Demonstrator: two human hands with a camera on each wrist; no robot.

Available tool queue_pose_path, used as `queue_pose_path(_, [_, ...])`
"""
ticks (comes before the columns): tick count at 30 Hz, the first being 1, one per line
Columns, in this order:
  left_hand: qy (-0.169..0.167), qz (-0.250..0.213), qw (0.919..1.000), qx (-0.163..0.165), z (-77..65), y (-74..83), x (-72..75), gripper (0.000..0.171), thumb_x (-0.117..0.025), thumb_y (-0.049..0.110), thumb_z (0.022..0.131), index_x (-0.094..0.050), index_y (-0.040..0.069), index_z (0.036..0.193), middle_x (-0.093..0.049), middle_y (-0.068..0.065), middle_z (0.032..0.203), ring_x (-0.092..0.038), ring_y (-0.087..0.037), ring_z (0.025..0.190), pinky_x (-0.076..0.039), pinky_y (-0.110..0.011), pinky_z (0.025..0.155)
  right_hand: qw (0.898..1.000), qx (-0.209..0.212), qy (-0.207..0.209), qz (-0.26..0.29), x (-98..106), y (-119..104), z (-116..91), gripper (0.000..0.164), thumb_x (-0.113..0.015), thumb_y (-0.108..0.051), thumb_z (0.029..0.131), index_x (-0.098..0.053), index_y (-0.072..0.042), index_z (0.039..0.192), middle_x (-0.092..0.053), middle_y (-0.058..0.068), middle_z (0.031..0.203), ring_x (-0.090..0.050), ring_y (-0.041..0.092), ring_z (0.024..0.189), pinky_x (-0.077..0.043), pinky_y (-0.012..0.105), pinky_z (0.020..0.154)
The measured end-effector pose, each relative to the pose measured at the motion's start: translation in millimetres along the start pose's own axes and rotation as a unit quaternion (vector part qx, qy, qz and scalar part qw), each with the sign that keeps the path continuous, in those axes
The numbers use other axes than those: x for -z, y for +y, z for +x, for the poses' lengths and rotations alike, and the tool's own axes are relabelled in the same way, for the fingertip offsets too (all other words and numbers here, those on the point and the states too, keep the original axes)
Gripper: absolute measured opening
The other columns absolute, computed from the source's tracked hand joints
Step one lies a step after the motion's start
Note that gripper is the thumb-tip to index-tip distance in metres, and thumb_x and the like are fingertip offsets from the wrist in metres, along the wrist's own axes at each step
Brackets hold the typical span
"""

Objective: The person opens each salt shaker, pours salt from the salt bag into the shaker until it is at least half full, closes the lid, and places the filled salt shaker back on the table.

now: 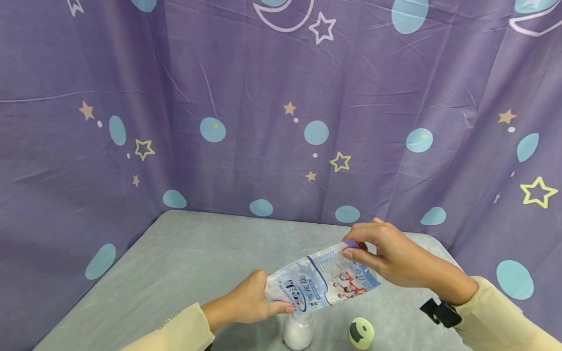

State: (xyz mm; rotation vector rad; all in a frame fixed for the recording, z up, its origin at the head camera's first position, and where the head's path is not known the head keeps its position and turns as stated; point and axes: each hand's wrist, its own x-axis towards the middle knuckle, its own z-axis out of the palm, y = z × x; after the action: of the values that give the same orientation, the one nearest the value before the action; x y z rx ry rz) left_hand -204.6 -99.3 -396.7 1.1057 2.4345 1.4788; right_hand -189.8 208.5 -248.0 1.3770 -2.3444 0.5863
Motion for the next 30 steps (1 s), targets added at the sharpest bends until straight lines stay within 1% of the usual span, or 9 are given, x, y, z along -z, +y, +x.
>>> queue_pose_path(2, [0.001, 0.0, 1.0, 0.0, 0.1, 0.2, -0.5, 0.019, -0.089, 0.02, 0.081, -0.079, 0.011, 0.095, -0.078, 0.004, 0.086, -0.068, -0.001, 0.07, -0.055, -0.024, 0.059, 1.0, -0.004, -0.001, 0.001, 0.0, 0.0, -0.4, 0.019, -0.071, -0.01, 0.097, -0.069, -0.029, 0.095, -0.059, -0.025, 0.086, -0.053, -0.004, 0.074, -0.034, 0.045, 0.081])
queue_pose_path(4, [0.001, 0.0, 1.0, 0.0, 0.3, 0.0, -0.9, 0.02, -0.089, 0.02, 0.081, -0.079, 0.011, 0.095, -0.078, 0.004, 0.086, -0.069, -0.001, 0.07, -0.055, -0.024, 0.06, 1.0, -0.007, -0.001, 0.001, 0.0, 0.1, -0.8, 0.019, -0.071, -0.01, 0.097, -0.069, -0.029, 0.095, -0.059, -0.025, 0.086, -0.053, -0.003, 0.074, -0.034, 0.046, 0.082])
queue_pose_path(10, [-0.003, 0.001, 1.0, -0.001, 1.6, -1.7, -1.1, 0.02, -0.088, 0.02, 0.082, -0.079, 0.011, 0.097, -0.077, 0.008, 0.086, -0.07, -0.002, 0.072, -0.057, -0.025, 0.061, 1.0, -0.006, 0.0, 0.002, -0.1, 0.3, -1.5, 0.019, -0.07, -0.01, 0.097, -0.069, -0.029, 0.095, -0.06, -0.025, 0.087, -0.054, -0.003, 0.074, -0.033, 0.043, 0.08])
queue_pose_path(17, [-0.004, -0.001, 0.9999, -0.011, 1.3, -2.2, -1.1, 0.02, -0.088, 0.019, 0.082, -0.079, 0.01, 0.098, -0.078, 0.003, 0.089, -0.07, -0.002, 0.074, -0.057, -0.024, 0.063, 1.0, -0.002, 0.0, 0.001, 0.3, 0.2, -1.1, 0.019, -0.071, -0.01, 0.097, -0.069, -0.029, 0.095, -0.06, -0.024, 0.087, -0.054, -0.003, 0.074, -0.033, 0.041, 0.08])
queue_pose_path(20, [-0.004, 0.001, 0.9999, -0.013, 1.6, -2.4, -1.1, 0.021, -0.088, 0.019, 0.082, -0.079, 0.01, 0.098, -0.078, 0.004, 0.089, -0.07, -0.002, 0.074, -0.057, -0.024, 0.063, 1.0, -0.004, -0.001, 0.001, 0.5, 0.0, -0.9, 0.019, -0.071, -0.01, 0.097, -0.069, -0.029, 0.095, -0.06, -0.024, 0.087, -0.053, -0.004, 0.074, -0.034, 0.042, 0.08])
queue_pose_path(25, [-0.002, 0.002, 1.0, -0.004, 1.7, -2.7, -1.2, 0.02, -0.088, 0.02, 0.082, -0.079, 0.011, 0.098, -0.077, 0.011, 0.087, -0.07, -0.002, 0.073, -0.057, -0.025, 0.063, 1.0, -0.006, -0.003, 0.0, 0.5, -0.4, -0.3, 0.018, -0.07, -0.011, 0.097, -0.069, -0.029, 0.095, -0.059, -0.025, 0.086, -0.053, -0.004, 0.073, -0.033, 0.041, 0.08])
queue_pose_path(30, [0.001, 0.003, 1.0, -0.001, 0.8, -3.2, -1.7, 0.02, -0.088, 0.02, 0.082, -0.079, 0.011, 0.097, -0.077, 0.009, 0.086, -0.07, -0.002, 0.072, -0.057, -0.025, 0.062, 1.0, -0.006, -0.007, -0.004, 0.3, -0.4, -0.5, 0.016, -0.071, -0.013, 0.097, -0.068, -0.029, 0.095, -0.059, -0.025, 0.086, -0.051, -0.004, 0.071, -0.032, 0.033, 0.077])
